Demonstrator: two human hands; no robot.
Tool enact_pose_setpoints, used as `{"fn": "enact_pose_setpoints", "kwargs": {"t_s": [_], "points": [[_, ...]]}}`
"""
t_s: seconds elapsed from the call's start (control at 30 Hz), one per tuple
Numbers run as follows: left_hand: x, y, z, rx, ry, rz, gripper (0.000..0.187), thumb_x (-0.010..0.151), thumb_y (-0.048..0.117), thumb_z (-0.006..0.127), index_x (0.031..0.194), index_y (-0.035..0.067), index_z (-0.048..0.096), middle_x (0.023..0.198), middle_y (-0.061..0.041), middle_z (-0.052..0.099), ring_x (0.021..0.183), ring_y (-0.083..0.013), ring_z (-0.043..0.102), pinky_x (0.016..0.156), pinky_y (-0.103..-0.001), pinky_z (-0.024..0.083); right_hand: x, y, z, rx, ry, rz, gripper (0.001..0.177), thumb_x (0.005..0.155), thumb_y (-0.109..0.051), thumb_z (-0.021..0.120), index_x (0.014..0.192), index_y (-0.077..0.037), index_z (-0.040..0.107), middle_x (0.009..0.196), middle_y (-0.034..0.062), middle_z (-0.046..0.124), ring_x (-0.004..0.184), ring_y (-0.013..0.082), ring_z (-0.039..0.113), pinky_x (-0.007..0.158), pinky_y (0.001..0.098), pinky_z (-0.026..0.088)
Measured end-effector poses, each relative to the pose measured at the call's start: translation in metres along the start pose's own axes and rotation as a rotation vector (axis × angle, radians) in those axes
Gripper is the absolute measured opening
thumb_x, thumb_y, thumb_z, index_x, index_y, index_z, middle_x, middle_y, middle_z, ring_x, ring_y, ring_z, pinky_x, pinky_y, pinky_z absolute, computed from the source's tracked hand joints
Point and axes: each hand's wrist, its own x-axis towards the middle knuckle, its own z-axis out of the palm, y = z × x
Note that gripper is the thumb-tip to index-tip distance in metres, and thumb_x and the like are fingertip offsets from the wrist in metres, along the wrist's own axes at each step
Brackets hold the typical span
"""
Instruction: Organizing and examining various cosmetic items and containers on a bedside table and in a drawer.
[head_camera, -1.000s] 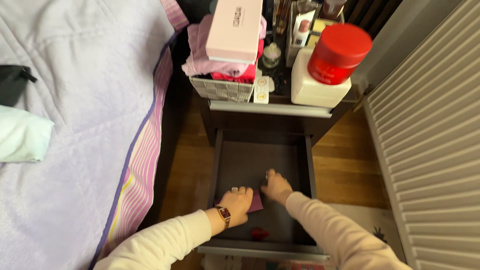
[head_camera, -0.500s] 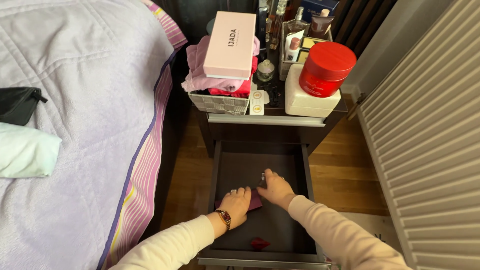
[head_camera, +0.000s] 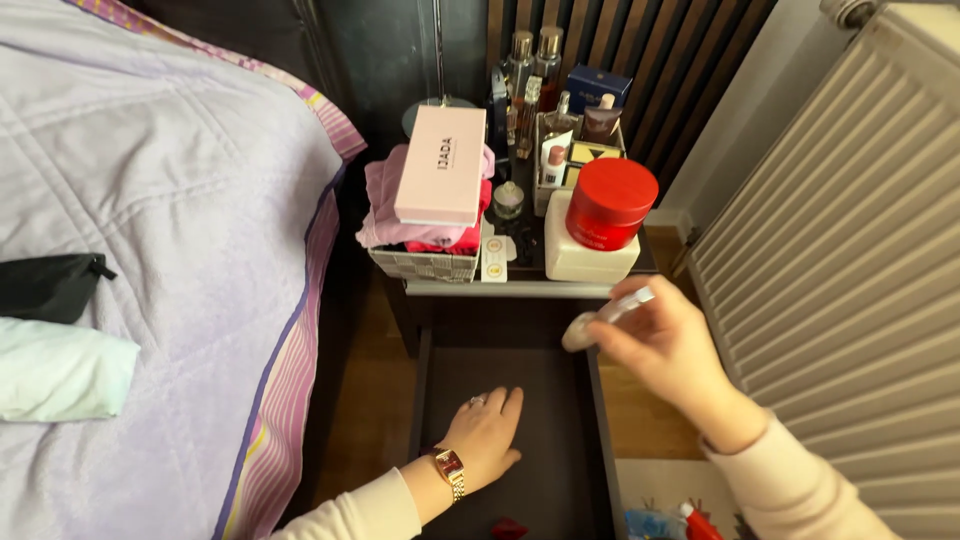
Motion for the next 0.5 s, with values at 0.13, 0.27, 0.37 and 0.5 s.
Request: {"fn": "enact_pose_setpoints", "kwargs": {"t_s": [0.13,0.27,0.37,0.5], "points": [[-0.011,0.030,-0.059,-0.096,0.172,0.002,0.077,0.082,0.026,0.086,0.141,0.001,0.044,0.123,-0.018,0.056,0.099,-0.0394,0.062,0.081,-0.051,0.053,0.037,-0.031,-0.045,0.138,0.242,-0.103,0.030,0.086,-0.010,0.082,0.104,-0.008,0.058,0.082,0.0037,0.066,0.062,0.0091,0.059,0.054,0.0215,0.049],[-0.021,0.036,-0.058,-0.220,0.260,0.005,0.067,0.088,0.022,0.082,0.141,0.000,0.048,0.132,-0.018,0.055,0.105,-0.0422,0.062,0.083,-0.050,0.058,0.097,-0.018,-0.079,0.105,0.406,-0.136,0.033,0.096,-0.008,0.082,0.111,-0.004,0.053,0.090,0.0112,0.064,0.063,0.0148,0.063,0.053,0.0247,0.057],[-0.011,0.030,-0.034,-0.251,0.124,-0.086,0.065,0.093,0.025,0.077,0.145,0.003,0.043,0.139,-0.016,0.049,0.115,-0.0402,0.059,0.095,-0.053,0.051,0.131,-0.029,-0.085,0.164,0.438,-0.042,0.028,0.097,-0.006,0.080,0.106,-0.009,0.053,0.081,0.0071,0.063,0.061,0.0155,0.063,0.054,0.0249,0.054],[0.004,0.018,-0.011,-0.262,0.128,-0.061,0.064,0.091,0.023,0.079,0.142,0.005,0.046,0.138,-0.016,0.050,0.110,-0.0380,0.059,0.090,-0.050,0.054,0.160,-0.031,-0.081,0.169,0.441,-0.003,0.029,0.092,-0.013,0.083,0.103,-0.012,0.057,0.086,0.0061,0.068,0.067,0.0135,0.066,0.052,0.0239,0.056]]}}
